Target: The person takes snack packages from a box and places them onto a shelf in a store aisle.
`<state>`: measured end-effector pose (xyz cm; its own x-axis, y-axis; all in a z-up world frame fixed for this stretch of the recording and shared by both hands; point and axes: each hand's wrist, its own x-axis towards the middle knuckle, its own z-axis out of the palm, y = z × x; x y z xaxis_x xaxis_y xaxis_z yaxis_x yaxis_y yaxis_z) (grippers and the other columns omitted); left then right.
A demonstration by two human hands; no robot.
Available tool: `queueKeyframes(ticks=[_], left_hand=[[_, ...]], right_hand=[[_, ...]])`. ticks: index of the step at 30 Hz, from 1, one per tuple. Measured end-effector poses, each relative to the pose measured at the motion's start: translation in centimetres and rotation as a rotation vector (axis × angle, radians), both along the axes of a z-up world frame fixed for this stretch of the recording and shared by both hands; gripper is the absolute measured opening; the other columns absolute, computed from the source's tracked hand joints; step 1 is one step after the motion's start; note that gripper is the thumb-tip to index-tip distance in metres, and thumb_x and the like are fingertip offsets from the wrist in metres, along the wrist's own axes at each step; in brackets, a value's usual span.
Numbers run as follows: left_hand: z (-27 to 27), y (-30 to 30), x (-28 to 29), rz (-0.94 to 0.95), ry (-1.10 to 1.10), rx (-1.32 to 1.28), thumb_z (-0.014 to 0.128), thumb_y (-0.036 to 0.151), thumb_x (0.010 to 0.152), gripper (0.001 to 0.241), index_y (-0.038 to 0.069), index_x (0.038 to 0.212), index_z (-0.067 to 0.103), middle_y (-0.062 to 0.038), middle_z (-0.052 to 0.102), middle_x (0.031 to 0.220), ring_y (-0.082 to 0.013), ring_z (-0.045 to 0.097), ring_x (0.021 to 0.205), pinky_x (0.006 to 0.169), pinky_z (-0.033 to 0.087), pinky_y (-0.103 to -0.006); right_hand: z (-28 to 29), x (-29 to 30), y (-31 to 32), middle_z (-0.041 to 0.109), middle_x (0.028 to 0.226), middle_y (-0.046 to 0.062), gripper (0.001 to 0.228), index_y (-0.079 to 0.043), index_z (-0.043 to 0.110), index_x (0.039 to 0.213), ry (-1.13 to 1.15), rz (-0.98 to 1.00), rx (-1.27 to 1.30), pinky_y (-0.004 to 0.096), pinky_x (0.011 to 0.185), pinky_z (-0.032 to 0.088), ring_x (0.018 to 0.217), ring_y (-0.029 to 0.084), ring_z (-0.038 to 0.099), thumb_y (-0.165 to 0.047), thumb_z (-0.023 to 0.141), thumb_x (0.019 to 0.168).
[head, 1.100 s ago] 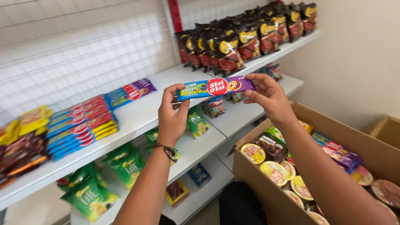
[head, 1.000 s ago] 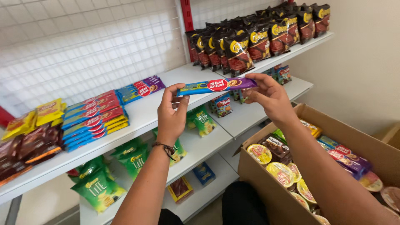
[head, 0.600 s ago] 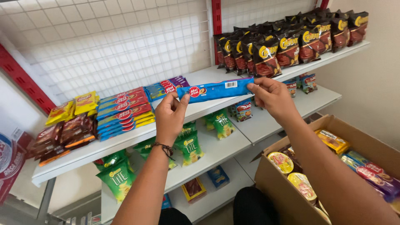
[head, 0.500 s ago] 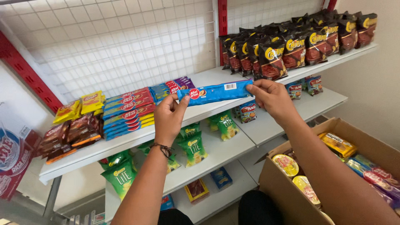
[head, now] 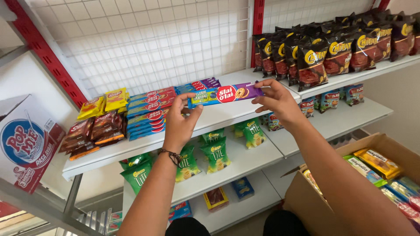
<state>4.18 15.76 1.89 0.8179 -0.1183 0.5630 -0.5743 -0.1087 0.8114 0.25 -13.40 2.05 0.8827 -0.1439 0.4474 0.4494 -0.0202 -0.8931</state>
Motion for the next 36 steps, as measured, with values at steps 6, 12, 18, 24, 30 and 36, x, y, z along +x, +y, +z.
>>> queueKeyframes(ticks=[6, 12, 18, 24, 30, 36], left_hand=[[-0.8, 0.5, 2.8, 0.178, -0.19, 0.193, 0.072, 0.015, 0.092, 0.022, 0.011, 0.113, 0.067, -0.012, 0.075, 0.092, -0.0299, 0.068, 0.092, 0.083, 0.051, -0.0424], [-1.5, 0.4, 5.9, 0.409, -0.207, 0.662, 0.067, 0.031, 0.093, 0.016, 0.027, 0.108, 0.067, 0.0, 0.073, 0.096, -0.0284, 0.061, 0.115, 0.104, 0.037, -0.0516], [-5.6, 0.1, 7.8, 0.469, -0.371, 0.936, 0.06, 0.039, 0.09, 0.032, 0.029, 0.121, 0.063, -0.001, 0.07, 0.114, -0.0237, 0.052, 0.126, 0.119, 0.014, -0.0602], [-7.5, -1.3, 6.3, 0.521, -0.265, 1.028, 0.054, 0.038, 0.094, 0.04, 0.014, 0.122, 0.07, -0.009, 0.065, 0.132, -0.0302, 0.041, 0.141, 0.123, 0.003, -0.0614], [-6.5, -2.7, 3.6, 0.428, -0.186, 1.023, 0.042, 0.042, 0.102, 0.054, 0.004, 0.135, 0.063, -0.018, 0.055, 0.148, -0.0351, 0.032, 0.151, 0.127, -0.001, -0.0543], [-6.3, -4.2, 5.0, 0.334, -0.014, 1.154, 0.02, 0.056, 0.105, 0.076, 0.001, 0.148, 0.049, -0.021, 0.044, 0.158, -0.0348, 0.024, 0.156, 0.128, -0.008, -0.0503]], right_hand=[[-1.6, 4.1, 0.7, 0.067, 0.092, 0.009, 0.028, -0.007, 0.061, 0.107, -0.057, -0.182, -0.196, 0.026, 0.064, 0.057, 0.081, 0.016, 0.062, -0.005, 0.08, 0.086], [-2.5, 7.9, 1.2, 0.068, 0.09, 0.006, 0.032, -0.012, 0.054, 0.107, -0.043, -0.246, -0.295, 0.026, 0.064, 0.049, 0.078, 0.015, 0.06, -0.008, 0.08, 0.089], [-4.6, 10.7, 0.9, 0.073, 0.098, 0.008, 0.034, -0.017, 0.054, 0.111, 0.102, -0.295, -0.387, 0.03, 0.074, 0.05, 0.084, 0.018, 0.064, -0.015, 0.08, 0.089], [-6.4, 13.2, 0.1, 0.077, 0.106, 0.009, 0.029, -0.019, 0.057, 0.111, 0.2, -0.357, -0.619, 0.041, 0.093, 0.052, 0.107, 0.027, 0.071, -0.02, 0.077, 0.09], [-6.4, 14.4, 0.8, 0.077, 0.111, 0.013, 0.027, -0.018, 0.058, 0.115, 0.242, -0.369, -0.829, 0.047, 0.096, 0.052, 0.111, 0.032, 0.069, -0.024, 0.073, 0.093], [-5.3, 15.7, 1.8, 0.077, 0.114, 0.011, 0.027, -0.019, 0.056, 0.118, 0.271, -0.373, -1.006, 0.048, 0.096, 0.053, 0.112, 0.032, 0.069, -0.028, 0.069, 0.097]])
